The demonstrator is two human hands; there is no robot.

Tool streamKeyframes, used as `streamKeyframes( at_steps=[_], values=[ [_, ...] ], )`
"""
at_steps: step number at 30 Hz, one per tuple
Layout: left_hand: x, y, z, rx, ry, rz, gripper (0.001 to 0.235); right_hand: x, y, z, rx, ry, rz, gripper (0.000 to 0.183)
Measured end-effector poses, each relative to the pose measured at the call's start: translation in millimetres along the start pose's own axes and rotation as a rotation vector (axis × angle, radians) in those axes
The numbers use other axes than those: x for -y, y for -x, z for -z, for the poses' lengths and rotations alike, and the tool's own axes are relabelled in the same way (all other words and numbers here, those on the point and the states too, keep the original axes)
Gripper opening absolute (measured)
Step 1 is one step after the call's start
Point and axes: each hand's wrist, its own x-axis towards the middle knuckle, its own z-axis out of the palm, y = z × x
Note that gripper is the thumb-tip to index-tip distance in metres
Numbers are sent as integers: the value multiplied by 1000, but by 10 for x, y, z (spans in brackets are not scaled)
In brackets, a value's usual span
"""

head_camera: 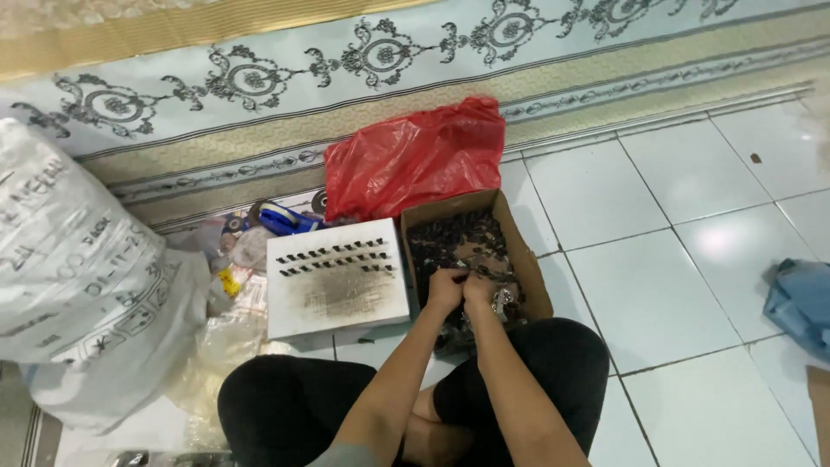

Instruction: The person sits cross-legged on the floor and repeatedly picks small black components from a cardboard box, then places them into a white tray with rows of slots. The person handles the components one at a time, filling the tray gradually.

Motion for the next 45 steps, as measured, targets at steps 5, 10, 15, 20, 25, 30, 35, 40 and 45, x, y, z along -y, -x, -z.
streamKeyframes(
  at_steps=[5,10,15,20,25,30,35,40,45],
  values=[
    [186,188,56,-54,6,-2,29,-352,-670,229,93,1142,247,41],
    [34,434,180,-92,-4,-48,26,-405,-623,389,26,870,358,33],
    [-276,830,304,-115,-20,-113,26,-157,177,328,-47,774,533,23],
    [-459,1025,344,-181,74,-101,25,-76,614,352,13,640,821,22],
    [-271,1022,370,-225,170,-4,22,-101,970,357,19,468,1021,15],
    [-218,1461,699,-257,385,32,25,-87,1315,360,151,268,786,13],
    [-102,2030,1375,-287,650,-57,29,0,2006,239,430,195,575,10],
    [-499,2802,1968,-394,700,-203,34,38,2667,119,665,141,418,8],
    [-684,3145,1996,-369,773,-311,23,141,3075,55,770,114,506,8]
  ],
)
